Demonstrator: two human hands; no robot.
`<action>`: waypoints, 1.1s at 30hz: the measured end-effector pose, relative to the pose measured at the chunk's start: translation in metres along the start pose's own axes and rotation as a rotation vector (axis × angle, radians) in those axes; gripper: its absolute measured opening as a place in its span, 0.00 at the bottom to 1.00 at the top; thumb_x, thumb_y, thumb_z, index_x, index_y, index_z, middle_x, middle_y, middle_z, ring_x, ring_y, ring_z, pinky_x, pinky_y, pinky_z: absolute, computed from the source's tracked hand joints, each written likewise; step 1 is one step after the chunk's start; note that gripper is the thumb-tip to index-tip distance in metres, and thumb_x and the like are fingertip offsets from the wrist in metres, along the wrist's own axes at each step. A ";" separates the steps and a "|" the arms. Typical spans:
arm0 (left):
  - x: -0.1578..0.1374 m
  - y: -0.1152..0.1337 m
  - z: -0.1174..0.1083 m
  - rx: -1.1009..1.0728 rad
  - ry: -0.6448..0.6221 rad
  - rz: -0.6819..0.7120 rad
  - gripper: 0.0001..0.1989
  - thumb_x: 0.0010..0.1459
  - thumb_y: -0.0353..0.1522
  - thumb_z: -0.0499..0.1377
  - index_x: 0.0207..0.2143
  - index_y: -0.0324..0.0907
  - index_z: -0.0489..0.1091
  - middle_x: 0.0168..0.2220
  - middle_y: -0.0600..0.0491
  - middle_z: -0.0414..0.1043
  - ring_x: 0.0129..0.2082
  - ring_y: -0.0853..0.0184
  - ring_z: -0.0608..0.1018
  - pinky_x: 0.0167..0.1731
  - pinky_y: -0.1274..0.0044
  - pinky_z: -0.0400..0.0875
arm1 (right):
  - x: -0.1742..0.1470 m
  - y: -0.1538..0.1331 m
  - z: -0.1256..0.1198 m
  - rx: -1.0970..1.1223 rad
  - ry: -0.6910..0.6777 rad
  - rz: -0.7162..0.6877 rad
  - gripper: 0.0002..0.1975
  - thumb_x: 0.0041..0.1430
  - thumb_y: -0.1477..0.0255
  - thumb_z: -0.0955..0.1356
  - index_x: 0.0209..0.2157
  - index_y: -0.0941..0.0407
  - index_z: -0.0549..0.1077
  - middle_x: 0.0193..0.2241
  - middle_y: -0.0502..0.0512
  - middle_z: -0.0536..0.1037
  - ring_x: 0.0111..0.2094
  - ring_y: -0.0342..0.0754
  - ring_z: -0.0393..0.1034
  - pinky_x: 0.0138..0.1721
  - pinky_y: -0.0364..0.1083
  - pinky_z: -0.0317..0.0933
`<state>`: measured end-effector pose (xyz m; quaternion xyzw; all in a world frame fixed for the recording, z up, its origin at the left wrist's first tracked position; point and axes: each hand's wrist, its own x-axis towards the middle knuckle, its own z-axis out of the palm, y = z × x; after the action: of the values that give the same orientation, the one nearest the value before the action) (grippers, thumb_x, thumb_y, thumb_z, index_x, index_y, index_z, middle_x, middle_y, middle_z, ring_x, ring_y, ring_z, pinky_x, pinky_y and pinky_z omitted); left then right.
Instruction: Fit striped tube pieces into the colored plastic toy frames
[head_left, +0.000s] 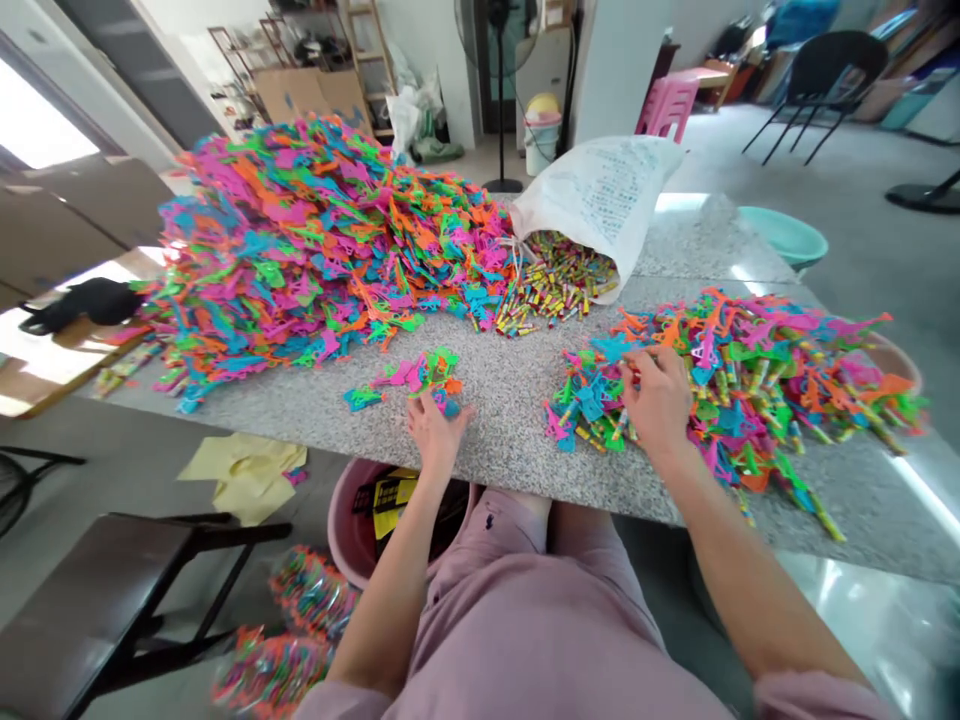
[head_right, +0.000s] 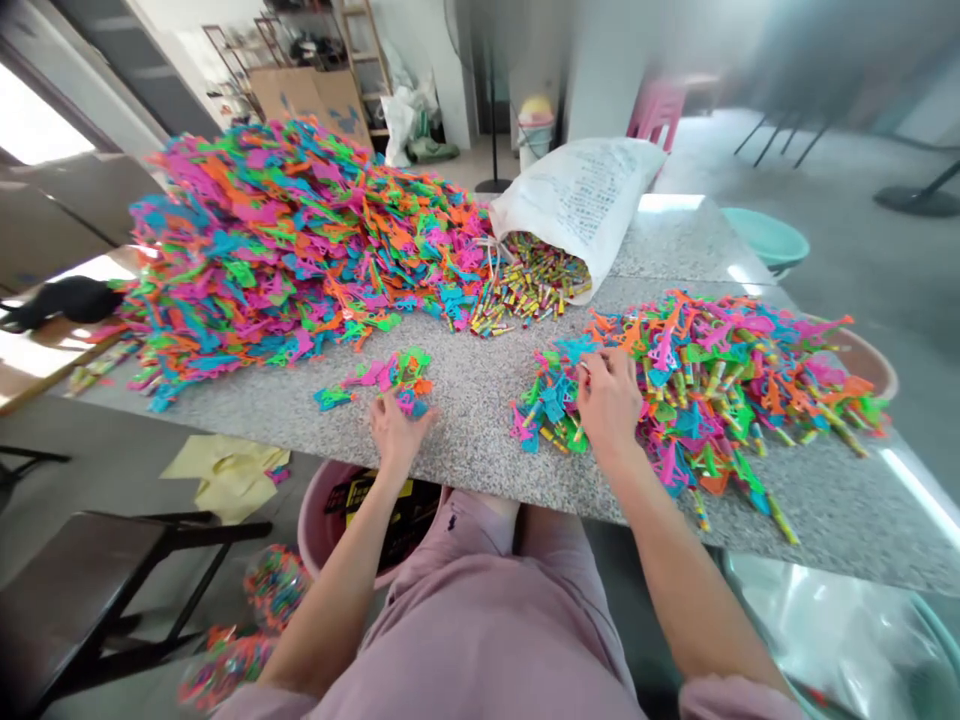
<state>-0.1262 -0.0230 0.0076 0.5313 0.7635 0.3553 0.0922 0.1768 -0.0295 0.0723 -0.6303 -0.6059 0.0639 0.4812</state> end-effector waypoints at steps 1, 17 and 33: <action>0.003 -0.007 0.001 0.076 -0.001 -0.004 0.35 0.43 0.43 0.68 0.52 0.39 0.63 0.51 0.39 0.62 0.53 0.47 0.65 0.51 0.56 0.59 | 0.002 0.000 0.003 0.033 0.004 0.012 0.08 0.60 0.67 0.65 0.39 0.51 0.74 0.44 0.61 0.71 0.48 0.58 0.63 0.48 0.57 0.61; -0.009 -0.027 0.006 0.143 0.013 -0.089 0.29 0.46 0.41 0.66 0.48 0.39 0.63 0.48 0.39 0.64 0.51 0.46 0.68 0.47 0.54 0.62 | -0.084 -0.057 0.104 0.933 -0.670 0.557 0.16 0.49 0.67 0.70 0.39 0.53 0.64 0.32 0.53 0.78 0.28 0.47 0.74 0.32 0.49 0.70; -0.060 0.037 -0.009 -1.047 -0.517 -0.240 0.28 0.44 0.37 0.68 0.49 0.41 0.66 0.35 0.54 0.72 0.32 0.72 0.75 0.36 0.79 0.70 | -0.086 -0.050 0.085 0.713 -0.561 0.435 0.14 0.51 0.59 0.69 0.35 0.55 0.72 0.26 0.51 0.72 0.22 0.43 0.65 0.20 0.43 0.65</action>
<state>-0.0781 -0.0730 0.0232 0.3945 0.4940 0.5308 0.5644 0.0636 -0.0657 0.0183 -0.4969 -0.5069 0.5326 0.4609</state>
